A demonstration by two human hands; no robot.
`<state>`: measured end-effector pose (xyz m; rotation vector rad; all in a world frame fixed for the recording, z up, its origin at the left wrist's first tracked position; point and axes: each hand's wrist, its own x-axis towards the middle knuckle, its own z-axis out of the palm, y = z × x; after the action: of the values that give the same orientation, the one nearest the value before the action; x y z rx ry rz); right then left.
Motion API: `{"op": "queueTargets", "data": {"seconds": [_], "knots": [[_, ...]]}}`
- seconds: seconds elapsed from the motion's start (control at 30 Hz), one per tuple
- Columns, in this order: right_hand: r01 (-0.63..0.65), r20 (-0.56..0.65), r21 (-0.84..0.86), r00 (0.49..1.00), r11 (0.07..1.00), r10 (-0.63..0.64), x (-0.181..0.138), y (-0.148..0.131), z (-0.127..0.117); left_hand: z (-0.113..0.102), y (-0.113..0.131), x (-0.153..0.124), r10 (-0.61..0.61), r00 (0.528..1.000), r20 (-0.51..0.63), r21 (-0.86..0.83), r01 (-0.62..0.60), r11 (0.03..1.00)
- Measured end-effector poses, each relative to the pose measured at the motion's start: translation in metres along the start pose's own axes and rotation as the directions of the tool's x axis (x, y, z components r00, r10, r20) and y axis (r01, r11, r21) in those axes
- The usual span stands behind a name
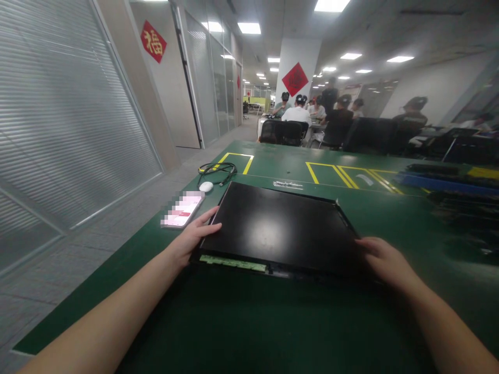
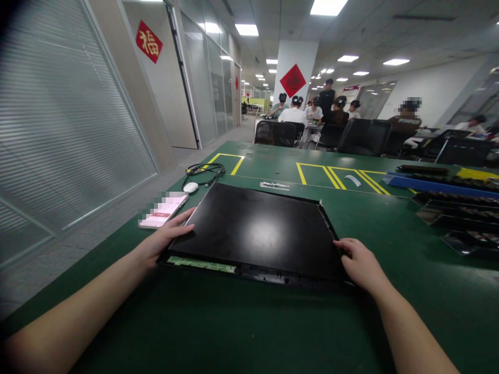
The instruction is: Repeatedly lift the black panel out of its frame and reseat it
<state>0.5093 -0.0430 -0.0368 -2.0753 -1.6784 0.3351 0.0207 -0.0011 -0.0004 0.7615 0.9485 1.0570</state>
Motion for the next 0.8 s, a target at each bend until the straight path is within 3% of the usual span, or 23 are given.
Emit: {"op": "queueTargets", "data": {"seconds": [0.23,0.47,0.8], "knots": [[-0.004,-0.013,0.003,1.0,1.0,0.004,0.0,-0.003,0.0,0.009,0.007,-0.007,-0.006,1.0,0.021,0.04,0.005,0.999],[0.034,-0.003,-0.015,0.999,0.999,-0.034,0.001,-0.002,0.001,0.015,0.01,-0.015,0.042,0.997,-0.069,0.143,-0.032,0.989],[0.048,0.01,-0.019,0.999,0.999,-0.048,0.001,-0.005,0.002,0.014,0.012,-0.018,0.089,0.996,0.021,0.222,-0.092,0.971]]}}
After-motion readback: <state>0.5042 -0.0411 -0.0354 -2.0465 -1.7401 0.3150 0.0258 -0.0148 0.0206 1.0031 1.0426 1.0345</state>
